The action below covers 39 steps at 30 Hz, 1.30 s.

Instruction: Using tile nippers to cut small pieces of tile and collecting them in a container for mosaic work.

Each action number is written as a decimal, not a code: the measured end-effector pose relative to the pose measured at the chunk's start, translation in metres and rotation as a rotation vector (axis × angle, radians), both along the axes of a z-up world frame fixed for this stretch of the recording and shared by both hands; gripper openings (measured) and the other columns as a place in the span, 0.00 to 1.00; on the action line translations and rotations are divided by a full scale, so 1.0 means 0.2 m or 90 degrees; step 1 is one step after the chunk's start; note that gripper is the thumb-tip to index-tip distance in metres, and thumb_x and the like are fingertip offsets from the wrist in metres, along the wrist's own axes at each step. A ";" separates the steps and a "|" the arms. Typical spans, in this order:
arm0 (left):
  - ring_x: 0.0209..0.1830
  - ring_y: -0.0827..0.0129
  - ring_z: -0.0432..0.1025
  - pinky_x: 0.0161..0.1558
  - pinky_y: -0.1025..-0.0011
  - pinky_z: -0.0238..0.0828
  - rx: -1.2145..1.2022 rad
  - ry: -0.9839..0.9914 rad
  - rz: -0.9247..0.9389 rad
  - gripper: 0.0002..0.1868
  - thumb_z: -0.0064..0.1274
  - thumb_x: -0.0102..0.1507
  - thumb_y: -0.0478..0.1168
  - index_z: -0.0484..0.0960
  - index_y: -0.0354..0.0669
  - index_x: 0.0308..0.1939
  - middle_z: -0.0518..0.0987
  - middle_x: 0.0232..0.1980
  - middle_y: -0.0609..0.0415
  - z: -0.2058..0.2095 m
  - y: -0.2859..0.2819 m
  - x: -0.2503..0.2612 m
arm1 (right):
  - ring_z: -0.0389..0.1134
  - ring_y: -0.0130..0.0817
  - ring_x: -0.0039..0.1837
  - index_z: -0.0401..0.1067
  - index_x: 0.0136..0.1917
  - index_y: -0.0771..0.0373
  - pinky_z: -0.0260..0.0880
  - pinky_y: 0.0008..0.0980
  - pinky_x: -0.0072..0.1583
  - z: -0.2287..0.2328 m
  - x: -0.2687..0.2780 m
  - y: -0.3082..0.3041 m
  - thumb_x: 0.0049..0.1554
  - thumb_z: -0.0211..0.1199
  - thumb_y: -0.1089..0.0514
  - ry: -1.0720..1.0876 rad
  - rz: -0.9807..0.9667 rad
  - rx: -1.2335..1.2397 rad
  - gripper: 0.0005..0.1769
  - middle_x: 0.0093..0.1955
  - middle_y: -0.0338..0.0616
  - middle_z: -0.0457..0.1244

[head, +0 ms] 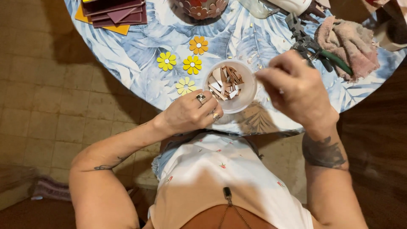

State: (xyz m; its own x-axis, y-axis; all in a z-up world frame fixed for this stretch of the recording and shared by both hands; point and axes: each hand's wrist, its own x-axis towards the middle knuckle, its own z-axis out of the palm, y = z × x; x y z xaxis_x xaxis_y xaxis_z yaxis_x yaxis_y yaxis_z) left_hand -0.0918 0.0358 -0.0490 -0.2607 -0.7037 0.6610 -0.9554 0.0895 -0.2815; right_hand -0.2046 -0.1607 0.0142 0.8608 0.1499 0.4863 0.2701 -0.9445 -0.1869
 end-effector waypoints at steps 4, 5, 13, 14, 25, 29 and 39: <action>0.20 0.70 0.57 0.22 0.77 0.55 0.012 0.014 -0.008 0.08 0.34 0.55 0.28 0.67 0.41 0.25 0.61 0.22 0.57 0.01 0.00 0.00 | 0.57 0.34 0.28 0.66 0.40 0.62 0.60 0.32 0.27 -0.03 0.08 0.07 0.47 0.56 0.66 0.149 0.106 -0.161 0.05 0.40 0.42 0.56; 0.20 0.70 0.57 0.22 0.77 0.55 0.011 0.009 -0.004 0.08 0.35 0.56 0.28 0.68 0.42 0.24 0.61 0.22 0.57 0.01 0.00 0.00 | 0.55 0.35 0.24 0.63 0.35 0.61 0.55 0.34 0.22 -0.04 0.10 0.08 0.43 0.53 0.68 0.228 0.131 -0.245 0.05 0.39 0.41 0.54; 0.24 0.69 0.61 0.26 0.78 0.60 -0.010 0.009 -0.007 0.09 0.35 0.56 0.28 0.67 0.42 0.23 0.63 0.23 0.55 -0.01 0.00 -0.01 | 0.61 0.34 0.37 0.71 0.46 0.62 0.61 0.30 0.35 0.16 0.07 -0.06 0.59 0.64 0.61 -0.025 0.009 -0.226 0.04 0.43 0.44 0.60; 0.26 0.68 0.64 0.28 0.77 0.62 -0.006 0.008 -0.016 0.09 0.36 0.56 0.27 0.67 0.42 0.24 0.65 0.24 0.53 -0.03 0.00 -0.01 | 0.62 0.37 0.43 0.73 0.49 0.64 0.61 0.33 0.41 0.18 0.04 -0.09 0.63 0.66 0.59 -0.064 -0.039 -0.224 0.06 0.45 0.48 0.61; 0.26 0.67 0.62 0.27 0.76 0.59 0.003 0.015 -0.031 0.11 0.36 0.57 0.28 0.65 0.43 0.21 0.63 0.24 0.54 0.01 0.00 -0.01 | 0.58 0.29 0.31 0.69 0.44 0.64 0.60 0.24 0.28 0.08 0.02 0.05 0.54 0.61 0.61 0.069 0.029 -0.175 0.05 0.39 0.44 0.59; 0.25 0.66 0.63 0.29 0.76 0.61 0.009 0.009 -0.026 0.10 0.36 0.56 0.27 0.66 0.43 0.21 0.62 0.23 0.54 0.01 0.00 -0.01 | 0.58 0.36 0.29 0.64 0.38 0.57 0.52 0.32 0.23 0.00 0.05 0.11 0.54 0.51 0.59 0.159 0.055 -0.227 0.03 0.35 0.38 0.55; 0.26 0.65 0.64 0.29 0.76 0.63 0.015 -0.003 -0.024 0.08 0.35 0.56 0.27 0.69 0.38 0.26 0.66 0.25 0.48 -0.02 0.00 -0.01 | 0.58 0.40 0.32 0.59 0.36 0.59 0.57 0.39 0.23 -0.08 0.16 0.15 0.45 0.50 0.65 0.303 0.100 -0.187 0.03 0.39 0.42 0.53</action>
